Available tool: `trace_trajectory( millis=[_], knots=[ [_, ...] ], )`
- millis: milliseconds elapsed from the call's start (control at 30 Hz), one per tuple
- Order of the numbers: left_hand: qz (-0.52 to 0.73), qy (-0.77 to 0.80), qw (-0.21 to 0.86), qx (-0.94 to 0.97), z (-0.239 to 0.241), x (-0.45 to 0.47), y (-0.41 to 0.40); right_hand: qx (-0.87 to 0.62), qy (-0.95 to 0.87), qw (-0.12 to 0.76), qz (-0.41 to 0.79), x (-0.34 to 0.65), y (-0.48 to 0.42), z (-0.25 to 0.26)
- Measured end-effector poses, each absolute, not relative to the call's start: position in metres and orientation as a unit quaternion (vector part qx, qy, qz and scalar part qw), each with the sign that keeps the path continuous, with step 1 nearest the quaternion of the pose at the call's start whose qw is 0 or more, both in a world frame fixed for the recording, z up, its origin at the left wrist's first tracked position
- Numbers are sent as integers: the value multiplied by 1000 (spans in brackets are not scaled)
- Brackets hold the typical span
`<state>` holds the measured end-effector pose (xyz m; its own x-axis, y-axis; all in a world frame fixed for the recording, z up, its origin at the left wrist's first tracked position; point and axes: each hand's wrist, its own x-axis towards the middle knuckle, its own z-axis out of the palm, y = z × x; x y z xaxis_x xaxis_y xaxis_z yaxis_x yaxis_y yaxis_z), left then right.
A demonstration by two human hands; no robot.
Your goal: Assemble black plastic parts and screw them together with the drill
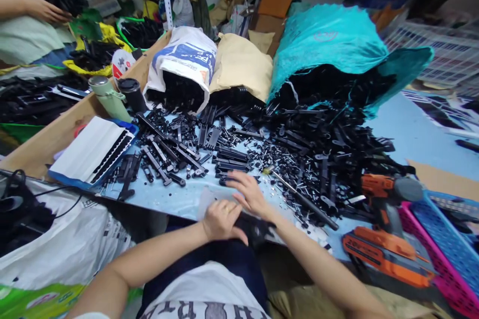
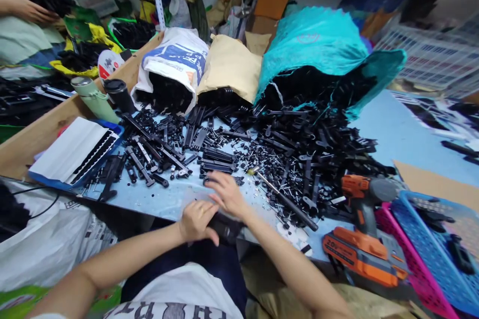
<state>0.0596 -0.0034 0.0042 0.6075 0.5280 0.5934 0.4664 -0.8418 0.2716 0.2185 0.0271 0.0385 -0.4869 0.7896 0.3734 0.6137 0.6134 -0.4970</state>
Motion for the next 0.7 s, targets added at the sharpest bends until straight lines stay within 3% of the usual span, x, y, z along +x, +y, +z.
trace_trajectory(
  millis=[67, 133, 300, 467, 700],
  knots=[
    [288, 288, -13, 913, -7, 59, 15, -473, -873, 117, 33, 237, 68, 30],
    [223, 262, -50, 938, -16, 59, 27, -517, -854, 20, -49, 244, 98, 22],
    [146, 136, -62, 978, -17, 67, 50, -530, -843, 23, -87, 233, 136, 20],
    [113, 197, -21, 974, -3, 86, 94, -499, -859, 72, -86, 214, 188, 49],
    [195, 409, -2, 891, 34, 43, 130, -405, -905, -90, -94, 168, 270, 67]
  ],
)
